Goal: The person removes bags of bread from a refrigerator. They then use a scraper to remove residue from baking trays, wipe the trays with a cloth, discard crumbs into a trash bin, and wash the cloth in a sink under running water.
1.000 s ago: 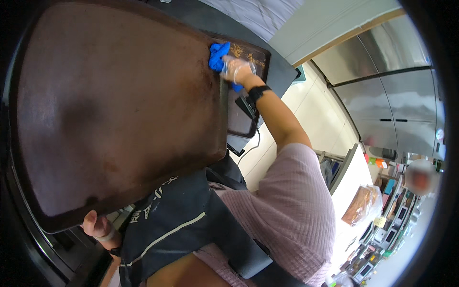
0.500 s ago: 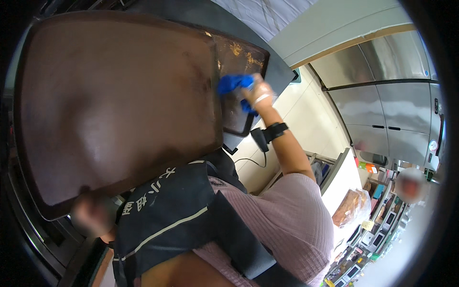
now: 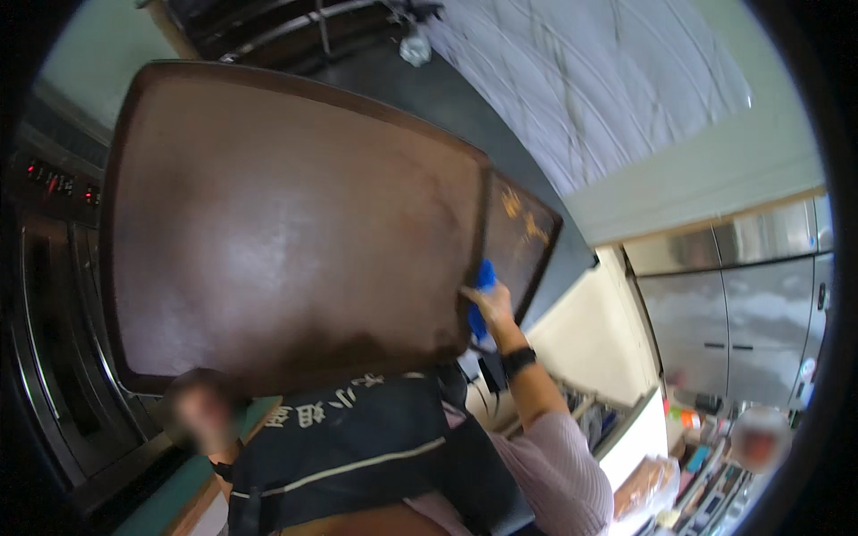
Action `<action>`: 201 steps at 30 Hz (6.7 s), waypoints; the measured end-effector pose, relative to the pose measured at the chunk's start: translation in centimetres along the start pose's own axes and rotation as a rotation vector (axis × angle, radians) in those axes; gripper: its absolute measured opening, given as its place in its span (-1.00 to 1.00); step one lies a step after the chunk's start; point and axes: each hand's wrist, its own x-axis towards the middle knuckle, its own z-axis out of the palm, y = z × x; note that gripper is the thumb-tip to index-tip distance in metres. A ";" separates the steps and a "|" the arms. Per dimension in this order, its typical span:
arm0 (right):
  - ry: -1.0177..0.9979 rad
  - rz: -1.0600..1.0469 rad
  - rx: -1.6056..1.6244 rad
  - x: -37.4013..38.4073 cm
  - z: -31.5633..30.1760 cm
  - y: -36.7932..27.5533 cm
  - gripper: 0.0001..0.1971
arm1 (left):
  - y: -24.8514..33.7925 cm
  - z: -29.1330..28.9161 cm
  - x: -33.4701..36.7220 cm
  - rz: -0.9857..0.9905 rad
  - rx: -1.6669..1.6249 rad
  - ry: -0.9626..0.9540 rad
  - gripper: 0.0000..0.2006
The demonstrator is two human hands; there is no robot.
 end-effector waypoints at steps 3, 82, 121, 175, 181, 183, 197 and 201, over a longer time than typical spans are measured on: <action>0.162 -0.191 0.154 0.0 2.0 -3.2 -0.58 | 1.2 -0.5 3.6 0.029 -0.099 -0.017 -0.43; 0.348 -0.492 0.879 4.1 57.6 -29.6 -0.59 | 19.3 1.6 85.5 -0.645 0.301 -0.812 -0.42; 0.428 0.145 0.444 -15.2 14.3 2.8 -0.55 | -17.2 7.4 35.0 -0.233 1.401 -0.733 -0.58; -0.014 0.372 0.409 0.2 47.8 -19.3 -0.53 | -8.7 0.3 75.8 -0.528 0.448 -0.110 -0.64; -0.214 0.278 0.061 8.9 54.0 -27.6 -0.45 | -3.4 -10.8 78.9 -0.587 0.405 -0.144 -0.78; -0.307 0.165 -0.046 12.0 56.3 -28.9 -0.41 | -0.4 -14.9 78.5 -0.561 0.367 -0.050 -0.84; -0.132 0.227 0.307 25.9 75.2 -32.7 -0.61 | 24.5 -42.8 63.8 -0.185 1.101 0.250 -0.69; -0.375 0.079 0.254 21.6 78.2 -27.3 -0.72 | 29.8 -38.9 55.1 -0.143 1.138 0.521 -0.67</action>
